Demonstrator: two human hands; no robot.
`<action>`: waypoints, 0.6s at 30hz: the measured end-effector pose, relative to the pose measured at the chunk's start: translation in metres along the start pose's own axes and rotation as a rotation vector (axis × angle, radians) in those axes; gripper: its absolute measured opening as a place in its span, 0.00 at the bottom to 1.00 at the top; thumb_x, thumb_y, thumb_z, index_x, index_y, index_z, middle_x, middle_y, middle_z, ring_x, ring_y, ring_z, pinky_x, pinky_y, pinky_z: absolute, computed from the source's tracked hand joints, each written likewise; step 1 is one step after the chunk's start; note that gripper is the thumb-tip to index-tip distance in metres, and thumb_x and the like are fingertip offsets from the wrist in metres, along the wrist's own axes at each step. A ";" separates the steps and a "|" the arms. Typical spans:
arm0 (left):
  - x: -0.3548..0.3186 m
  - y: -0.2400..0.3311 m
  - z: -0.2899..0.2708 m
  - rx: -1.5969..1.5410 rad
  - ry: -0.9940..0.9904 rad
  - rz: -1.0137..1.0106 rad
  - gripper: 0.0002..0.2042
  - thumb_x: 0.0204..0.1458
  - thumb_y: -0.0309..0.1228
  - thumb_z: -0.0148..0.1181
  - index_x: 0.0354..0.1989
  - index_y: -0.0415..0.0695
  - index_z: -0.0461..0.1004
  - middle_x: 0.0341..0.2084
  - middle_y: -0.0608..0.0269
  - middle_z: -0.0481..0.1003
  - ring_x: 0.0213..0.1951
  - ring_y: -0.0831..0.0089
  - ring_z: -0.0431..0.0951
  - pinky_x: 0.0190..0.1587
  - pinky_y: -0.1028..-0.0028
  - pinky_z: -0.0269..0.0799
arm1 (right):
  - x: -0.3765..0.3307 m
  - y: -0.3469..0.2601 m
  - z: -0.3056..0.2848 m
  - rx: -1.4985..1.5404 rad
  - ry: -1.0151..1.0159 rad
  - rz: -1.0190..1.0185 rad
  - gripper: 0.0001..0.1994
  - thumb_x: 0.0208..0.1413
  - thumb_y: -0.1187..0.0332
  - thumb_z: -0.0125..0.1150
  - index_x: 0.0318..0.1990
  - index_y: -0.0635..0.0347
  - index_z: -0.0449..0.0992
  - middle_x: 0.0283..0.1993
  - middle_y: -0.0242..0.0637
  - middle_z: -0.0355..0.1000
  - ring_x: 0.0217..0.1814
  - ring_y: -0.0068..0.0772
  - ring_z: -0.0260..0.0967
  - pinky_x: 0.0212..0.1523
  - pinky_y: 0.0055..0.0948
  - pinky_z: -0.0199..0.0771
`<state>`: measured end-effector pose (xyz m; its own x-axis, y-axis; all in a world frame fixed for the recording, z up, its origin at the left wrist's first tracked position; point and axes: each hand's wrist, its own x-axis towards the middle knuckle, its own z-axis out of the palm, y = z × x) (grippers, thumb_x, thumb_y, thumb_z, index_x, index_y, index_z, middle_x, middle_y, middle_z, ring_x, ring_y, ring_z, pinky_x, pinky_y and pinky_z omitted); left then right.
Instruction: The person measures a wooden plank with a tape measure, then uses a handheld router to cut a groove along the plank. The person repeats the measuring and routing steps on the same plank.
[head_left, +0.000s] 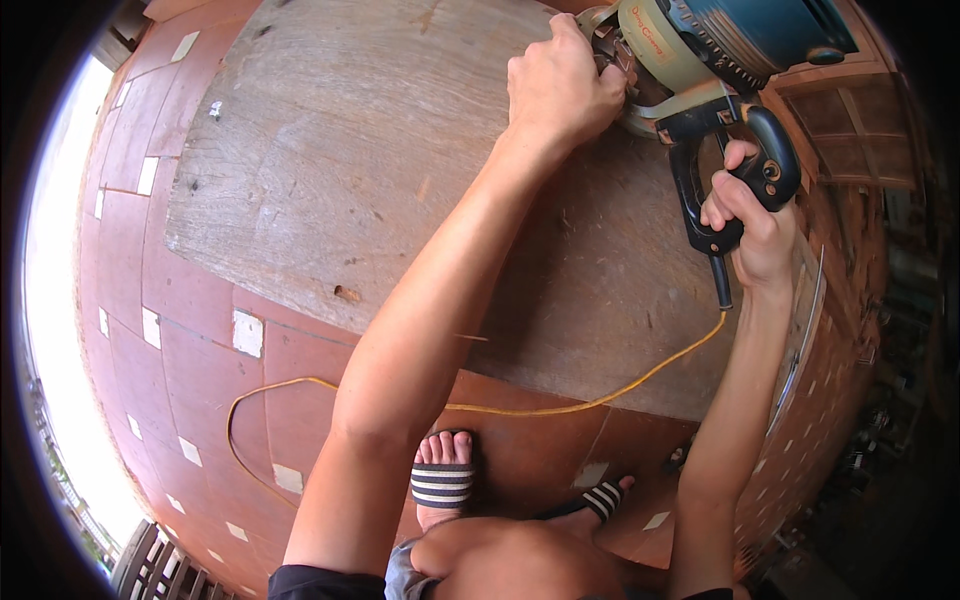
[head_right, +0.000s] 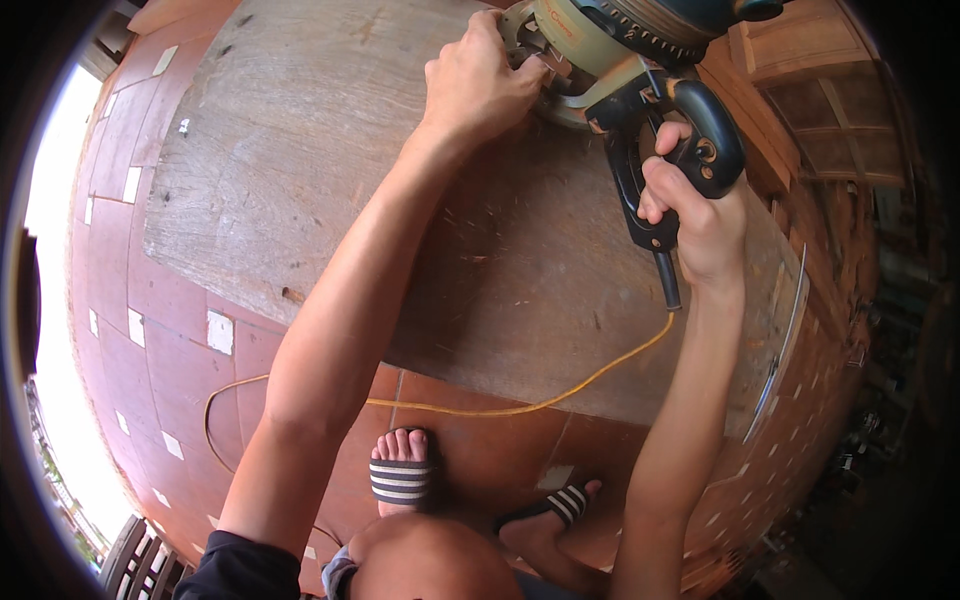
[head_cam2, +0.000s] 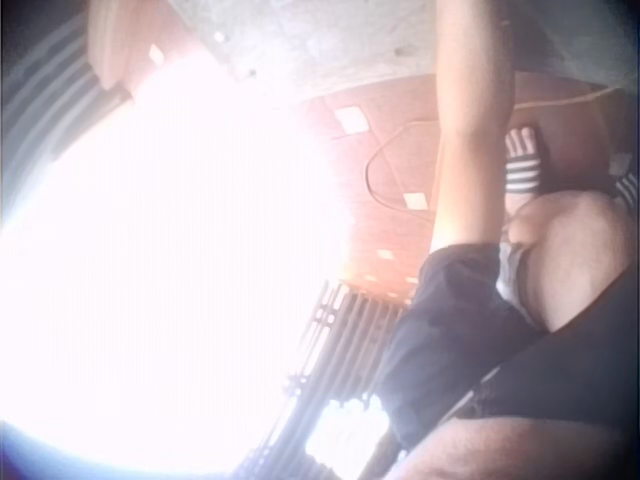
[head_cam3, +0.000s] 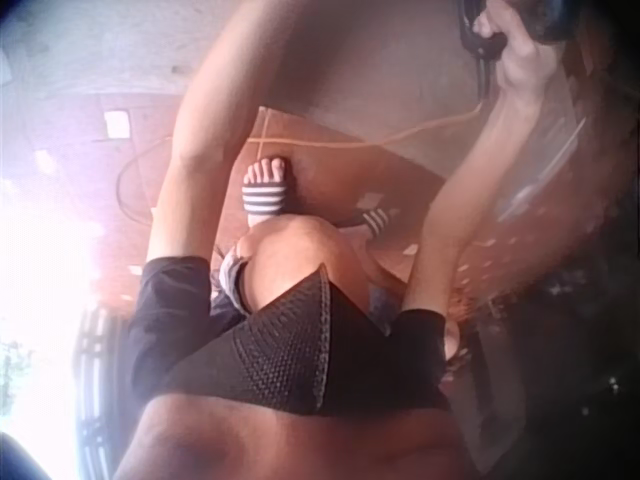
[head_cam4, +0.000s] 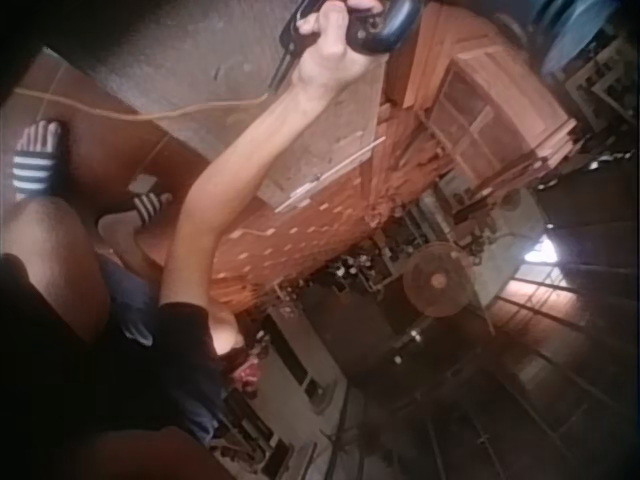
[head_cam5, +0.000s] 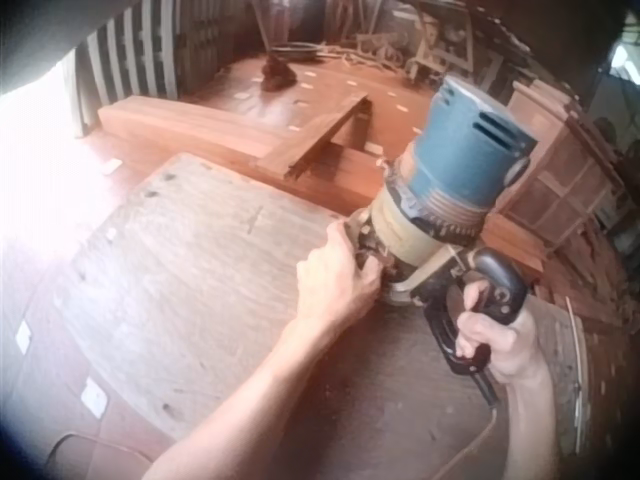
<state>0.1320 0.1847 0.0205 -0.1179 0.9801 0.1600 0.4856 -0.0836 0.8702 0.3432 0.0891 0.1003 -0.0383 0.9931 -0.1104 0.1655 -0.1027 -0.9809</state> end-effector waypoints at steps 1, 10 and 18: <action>-0.001 0.000 0.000 -0.014 0.041 0.018 0.25 0.54 0.42 0.65 0.49 0.32 0.71 0.33 0.36 0.82 0.40 0.38 0.83 0.49 0.49 0.77 | 0.001 -0.001 0.002 -0.001 0.002 0.004 0.08 0.63 0.76 0.60 0.48 0.60 0.71 0.26 0.27 0.64 0.24 0.20 0.64 0.32 0.28 0.71; -0.014 0.030 -0.027 -0.164 0.038 -0.019 0.19 0.53 0.40 0.68 0.52 0.47 0.79 0.36 0.48 0.84 0.40 0.45 0.84 0.46 0.53 0.78 | -0.007 -0.005 0.018 0.045 0.062 0.017 0.08 0.62 0.79 0.60 0.46 0.59 0.72 0.27 0.28 0.68 0.24 0.19 0.66 0.31 0.27 0.72; -0.010 0.022 -0.022 0.108 -0.034 -0.080 0.26 0.47 0.48 0.73 0.49 0.41 0.81 0.39 0.47 0.85 0.46 0.49 0.85 0.55 0.57 0.75 | -0.020 -0.004 0.033 0.037 0.125 -0.007 0.08 0.61 0.79 0.60 0.46 0.60 0.72 0.27 0.28 0.68 0.23 0.19 0.66 0.30 0.27 0.72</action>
<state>0.1247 0.1691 0.0485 -0.1310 0.9886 0.0746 0.5665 0.0129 0.8240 0.3106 0.0678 0.1011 0.0842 0.9928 -0.0847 0.1286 -0.0952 -0.9871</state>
